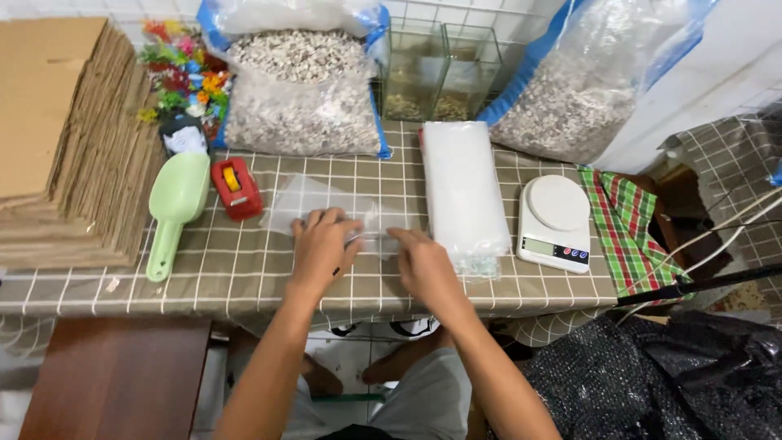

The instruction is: Packaging aquarium substrate into small bags and then into a cardboard box

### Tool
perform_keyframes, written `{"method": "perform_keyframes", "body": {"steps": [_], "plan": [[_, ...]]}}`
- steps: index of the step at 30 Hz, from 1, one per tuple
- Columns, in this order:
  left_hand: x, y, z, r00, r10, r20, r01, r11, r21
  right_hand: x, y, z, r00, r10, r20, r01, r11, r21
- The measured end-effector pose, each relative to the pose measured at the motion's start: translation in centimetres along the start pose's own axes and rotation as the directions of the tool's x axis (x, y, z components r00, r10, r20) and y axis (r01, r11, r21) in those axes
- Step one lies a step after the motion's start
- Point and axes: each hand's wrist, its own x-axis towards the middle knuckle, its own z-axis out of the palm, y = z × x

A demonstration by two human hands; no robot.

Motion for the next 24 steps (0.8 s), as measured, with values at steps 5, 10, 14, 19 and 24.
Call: {"method": "perform_keyframes", "body": {"steps": [5,10,14,19,24], "plan": [[0.2,-0.8,-1.2,0.997,0.006,-0.078,-0.023,0.974,-0.225,0.5,-2.4,-2.3,0.994,-0.022,0.109,0.034,0.993,-0.110],[-0.7,0.0,-5.2,0.997,0.036,-0.066,-0.069,0.792,-0.607,1.5,-0.9,-1.6,0.919,-0.332,-0.213,0.273,0.925,-0.262],[-2.4,0.2,-9.0,0.989,0.142,-0.036,-0.120,0.649,-0.751,1.6,-1.8,-2.1,0.860,-0.312,-0.403,0.312,0.948,-0.069],[-4.2,0.1,-12.0,0.978,0.192,-0.077,-0.181,0.611,-0.771,1.3,-5.9,-4.9,0.948,-0.097,-0.304,0.220,0.889,0.402],[-5.3,-0.9,-12.3,0.986,0.135,-0.093,-0.154,0.560,-0.814,0.3,-7.0,-6.1,0.966,-0.068,-0.251,0.200,0.813,0.547]]}}
